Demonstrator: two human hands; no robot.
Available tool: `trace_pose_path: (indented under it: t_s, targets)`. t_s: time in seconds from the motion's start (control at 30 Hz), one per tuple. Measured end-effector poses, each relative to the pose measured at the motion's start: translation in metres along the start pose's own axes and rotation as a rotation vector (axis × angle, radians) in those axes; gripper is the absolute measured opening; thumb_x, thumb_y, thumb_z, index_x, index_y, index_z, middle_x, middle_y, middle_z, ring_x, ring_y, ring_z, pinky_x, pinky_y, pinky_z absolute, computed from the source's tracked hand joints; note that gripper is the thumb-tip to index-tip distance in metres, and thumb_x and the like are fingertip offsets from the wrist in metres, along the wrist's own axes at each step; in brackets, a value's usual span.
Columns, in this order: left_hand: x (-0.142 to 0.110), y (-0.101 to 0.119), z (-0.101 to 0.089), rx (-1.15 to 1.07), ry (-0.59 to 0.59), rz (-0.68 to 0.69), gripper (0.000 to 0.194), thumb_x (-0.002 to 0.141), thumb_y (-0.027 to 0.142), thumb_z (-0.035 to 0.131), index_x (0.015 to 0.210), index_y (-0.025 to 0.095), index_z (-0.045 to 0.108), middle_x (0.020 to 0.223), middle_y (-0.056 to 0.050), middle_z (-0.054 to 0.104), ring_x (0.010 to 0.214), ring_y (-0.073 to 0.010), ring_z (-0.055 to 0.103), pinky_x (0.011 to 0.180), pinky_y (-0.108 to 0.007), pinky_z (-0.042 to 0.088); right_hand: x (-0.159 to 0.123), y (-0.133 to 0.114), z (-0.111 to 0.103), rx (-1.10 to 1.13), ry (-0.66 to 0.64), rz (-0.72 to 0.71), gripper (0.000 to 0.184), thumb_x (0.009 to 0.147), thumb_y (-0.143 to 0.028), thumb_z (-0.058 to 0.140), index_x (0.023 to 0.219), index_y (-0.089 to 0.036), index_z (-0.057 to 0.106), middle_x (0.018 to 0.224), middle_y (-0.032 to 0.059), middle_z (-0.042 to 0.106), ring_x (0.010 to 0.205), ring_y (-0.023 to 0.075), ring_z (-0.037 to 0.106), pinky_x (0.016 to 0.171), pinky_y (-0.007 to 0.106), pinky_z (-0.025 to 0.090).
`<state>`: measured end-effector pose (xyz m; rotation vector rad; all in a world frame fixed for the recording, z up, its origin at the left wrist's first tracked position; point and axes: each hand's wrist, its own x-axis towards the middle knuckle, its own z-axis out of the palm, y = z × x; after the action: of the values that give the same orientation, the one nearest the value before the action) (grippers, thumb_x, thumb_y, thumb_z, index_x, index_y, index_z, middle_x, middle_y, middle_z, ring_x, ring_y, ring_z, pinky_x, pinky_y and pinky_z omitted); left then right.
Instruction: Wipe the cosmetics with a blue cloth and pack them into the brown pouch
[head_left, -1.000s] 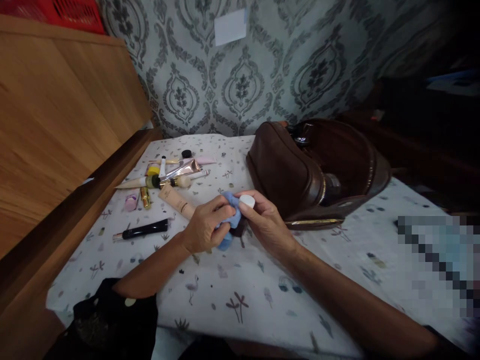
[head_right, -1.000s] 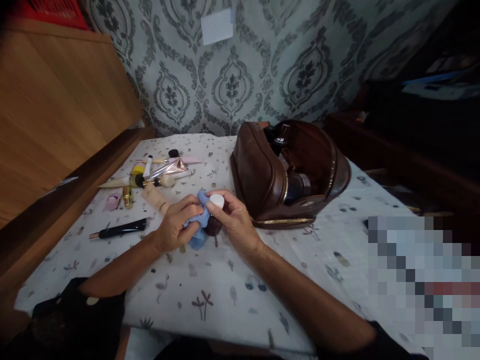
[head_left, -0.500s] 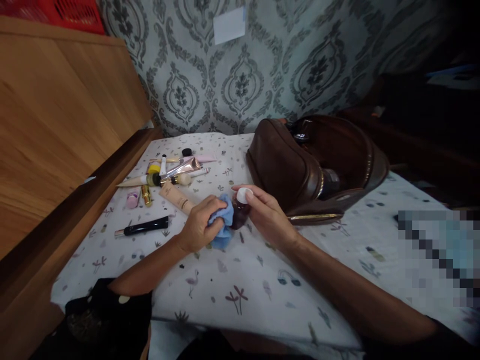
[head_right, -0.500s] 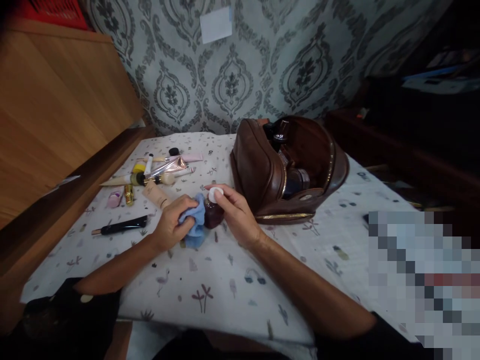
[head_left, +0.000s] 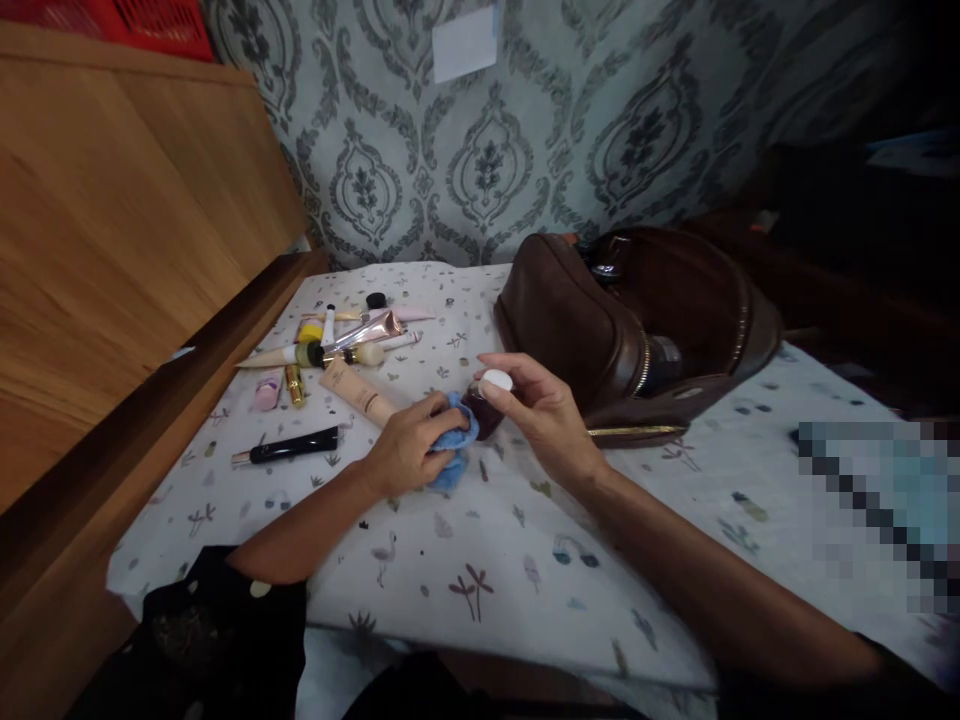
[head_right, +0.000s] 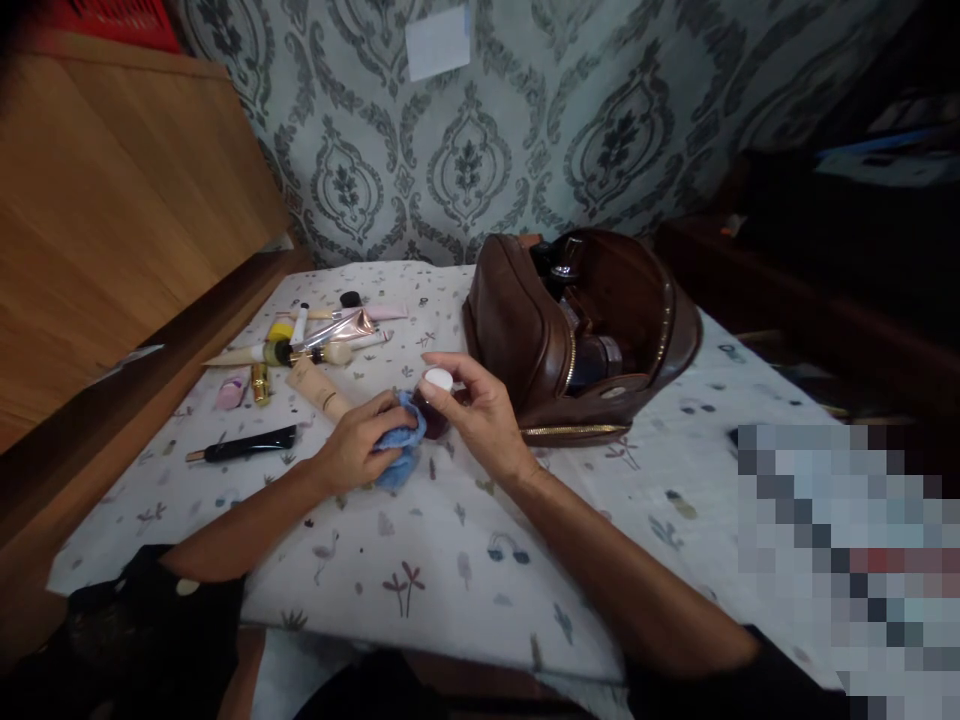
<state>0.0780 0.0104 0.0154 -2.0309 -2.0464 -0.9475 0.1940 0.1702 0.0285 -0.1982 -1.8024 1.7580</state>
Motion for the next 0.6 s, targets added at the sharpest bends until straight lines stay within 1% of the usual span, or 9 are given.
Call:
trace_pose_path:
  t_s: [0.07, 0.1, 0.2, 0.27, 0.3, 0.37, 0.43, 0.47, 0.6]
  targets:
    - [0.0008, 0.0003, 0.0002, -0.051, 0.014, -0.045, 0.022, 0.078, 0.007, 0.054, 0.096, 0.019, 0.061, 0.089, -0.002, 0.052, 0.079, -0.0169, 0.055, 0.074, -0.028, 0.048, 0.0001, -0.0015, -0.0014, -0.067, -0.033, -0.036, 0.035, 0.081, -0.048, 0.073, 0.106, -0.024, 0.072, 0.092, 0.0019, 0.068, 0.072, 0.0144, 0.059, 0.064, 0.029, 0.049]
    - [0.0014, 0.0009, 0.0, -0.084, 0.042, -0.063, 0.022, 0.078, 0.007, 0.054, 0.095, 0.019, 0.06, 0.089, -0.002, 0.052, 0.08, -0.0168, 0.055, 0.075, -0.028, 0.048, 0.0001, -0.0024, -0.0019, -0.1, -0.046, -0.057, 0.033, 0.082, -0.048, 0.072, 0.105, -0.024, 0.073, 0.095, 0.0027, 0.069, 0.073, 0.0151, 0.06, 0.065, 0.029, 0.049]
    - [0.0033, 0.0023, -0.001, -0.188, 0.2, -0.1, 0.023, 0.081, 0.005, 0.049, 0.098, 0.018, 0.057, 0.092, -0.002, 0.055, 0.085, -0.0163, 0.057, 0.08, -0.028, 0.049, 0.0, -0.0044, -0.0033, -0.169, -0.06, -0.123, 0.03, 0.084, -0.048, 0.071, 0.1, -0.023, 0.074, 0.101, 0.0049, 0.072, 0.086, 0.0195, 0.065, 0.073, 0.032, 0.051]
    - [0.0041, 0.0014, -0.0011, -0.206, 0.269, -0.114, 0.026, 0.083, 0.004, 0.047, 0.104, 0.017, 0.056, 0.095, -0.003, 0.059, 0.087, -0.0163, 0.058, 0.082, -0.029, 0.049, 0.0003, -0.0046, -0.0044, -0.181, -0.06, -0.138, 0.03, 0.084, -0.048, 0.069, 0.098, -0.022, 0.074, 0.101, 0.0054, 0.072, 0.091, 0.0215, 0.065, 0.077, 0.034, 0.051]
    - [0.0042, 0.0002, -0.0008, -0.198, 0.267, -0.117, 0.028, 0.084, 0.004, 0.046, 0.107, 0.017, 0.056, 0.096, -0.003, 0.061, 0.088, -0.0164, 0.059, 0.082, -0.029, 0.049, 0.0005, -0.0044, -0.0049, -0.178, -0.057, -0.133, 0.03, 0.085, -0.049, 0.069, 0.097, -0.022, 0.073, 0.1, 0.0054, 0.073, 0.09, 0.0215, 0.065, 0.076, 0.034, 0.051]
    - [0.0039, -0.003, 0.0002, -0.161, 0.207, -0.113, 0.03, 0.085, 0.004, 0.046, 0.111, 0.017, 0.056, 0.098, -0.004, 0.063, 0.09, -0.0172, 0.061, 0.084, -0.03, 0.05, 0.0009, -0.004, -0.0058, -0.178, -0.036, -0.12, 0.029, 0.085, -0.049, 0.069, 0.096, -0.022, 0.072, 0.099, 0.005, 0.072, 0.085, 0.0203, 0.064, 0.073, 0.034, 0.051]
    - [0.0031, -0.0056, 0.0013, -0.121, 0.152, -0.108, 0.03, 0.085, 0.004, 0.045, 0.111, 0.017, 0.056, 0.098, -0.005, 0.064, 0.091, -0.0179, 0.061, 0.084, -0.031, 0.051, 0.0011, -0.0035, -0.0062, -0.184, 0.011, -0.11, 0.028, 0.083, -0.048, 0.071, 0.094, -0.022, 0.07, 0.093, 0.0039, 0.07, 0.079, 0.0184, 0.062, 0.069, 0.032, 0.05]
    - [0.0027, -0.006, 0.0016, -0.106, 0.145, -0.111, 0.03, 0.086, 0.004, 0.045, 0.111, 0.017, 0.056, 0.099, -0.006, 0.064, 0.091, -0.0181, 0.061, 0.085, -0.032, 0.051, 0.0011, -0.0033, -0.006, -0.184, 0.035, -0.103, 0.028, 0.082, -0.048, 0.072, 0.092, -0.022, 0.069, 0.089, 0.0031, 0.069, 0.076, 0.0174, 0.06, 0.068, 0.031, 0.049]
    - [0.0022, 0.0001, 0.0018, -0.077, 0.216, -0.084, 0.031, 0.087, 0.005, 0.046, 0.114, 0.018, 0.054, 0.101, -0.006, 0.061, 0.093, -0.0185, 0.06, 0.086, -0.032, 0.052, 0.0006, -0.0018, -0.0034, -0.191, 0.065, -0.079, 0.029, 0.08, -0.049, 0.073, 0.084, -0.022, 0.065, 0.076, 0.0004, 0.063, 0.069, 0.0151, 0.056, 0.062, 0.028, 0.047]
